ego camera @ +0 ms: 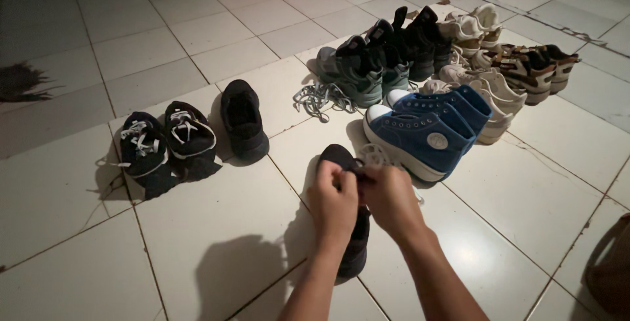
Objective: The person sits on a tiled floor surrounded by many pairs of shoes and threads laces into them. They work on a black sneaker, pulling and threading the lace through the eyelets, then move to a grey sneaker and continue threading and tightening its laces by hand.
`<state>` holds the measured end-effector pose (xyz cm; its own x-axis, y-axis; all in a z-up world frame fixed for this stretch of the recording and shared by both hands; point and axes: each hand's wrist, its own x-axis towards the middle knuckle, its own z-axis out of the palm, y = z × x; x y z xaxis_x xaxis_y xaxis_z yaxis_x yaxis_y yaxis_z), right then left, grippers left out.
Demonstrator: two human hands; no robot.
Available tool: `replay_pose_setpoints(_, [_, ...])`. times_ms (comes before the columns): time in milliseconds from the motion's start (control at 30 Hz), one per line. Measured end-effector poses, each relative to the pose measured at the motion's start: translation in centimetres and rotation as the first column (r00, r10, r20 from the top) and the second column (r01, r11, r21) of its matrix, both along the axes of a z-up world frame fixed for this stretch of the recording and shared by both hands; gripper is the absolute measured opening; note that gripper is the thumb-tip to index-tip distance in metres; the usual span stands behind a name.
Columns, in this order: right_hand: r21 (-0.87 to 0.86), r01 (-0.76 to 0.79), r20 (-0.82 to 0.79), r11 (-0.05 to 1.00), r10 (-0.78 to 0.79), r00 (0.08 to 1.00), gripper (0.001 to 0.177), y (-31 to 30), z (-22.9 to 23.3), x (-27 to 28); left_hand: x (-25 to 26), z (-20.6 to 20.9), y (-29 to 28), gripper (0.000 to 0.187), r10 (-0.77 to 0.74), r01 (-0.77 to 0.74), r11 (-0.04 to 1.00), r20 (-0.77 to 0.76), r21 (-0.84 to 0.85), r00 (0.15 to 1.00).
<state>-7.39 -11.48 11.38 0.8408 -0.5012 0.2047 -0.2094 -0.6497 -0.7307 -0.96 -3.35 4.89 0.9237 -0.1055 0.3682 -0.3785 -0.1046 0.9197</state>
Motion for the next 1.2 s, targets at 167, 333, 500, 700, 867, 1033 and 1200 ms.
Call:
replay_pose_setpoints(167, [0.278,-0.038,0.035,0.96,0.029,0.999,0.02,-1.0,1.9,-1.5,0.7,-2.6,3.0,0.035,-0.109,-0.106,0.842,0.359,0.529,0.927])
replay_pose_setpoints(333, [0.53,-0.294,0.042,0.795,0.321,0.946,0.017,-2.6,2.1,-4.2,1.4,-4.9,2.8,0.041,-0.356,0.22,0.614,0.017,0.758,0.934])
replay_pose_setpoints(500, [0.293,-0.18,-0.254,0.939,0.258,0.932,0.017,-3.3,-2.2,-2.3,3.5,-7.1,1.6,0.009,-0.341,0.147,0.637,0.106,0.757,0.934])
replay_pose_setpoints(700, [-0.15,-0.36,-0.526,0.921,0.234,0.818,0.016,-2.5,-12.7,2.8,3.8,-7.3,1.5,0.013,-0.334,0.131,0.658,0.131,0.742,0.934])
replay_pose_setpoints(867, [-0.178,-0.596,-0.642,0.783,0.366,0.673,0.023,-2.1,-14.8,4.6,3.9,-6.7,2.4,0.014,-0.313,0.109,0.661,0.142,0.742,0.939])
replay_pose_setpoints(1033, [-0.124,-0.405,-0.547,0.906,0.278,0.79,0.02,-1.1,-7.7,2.8,5.0,-6.7,2.3,0.015,-0.26,0.065,0.677,0.156,0.733,0.953])
replay_pose_setpoints(1200, [-0.084,-0.214,-0.333,0.973,0.175,0.926,0.026,-2.6,-3.3,-0.1,5.6,-6.7,1.9,0.014,-0.281,0.063,0.654,0.165,0.754,0.946])
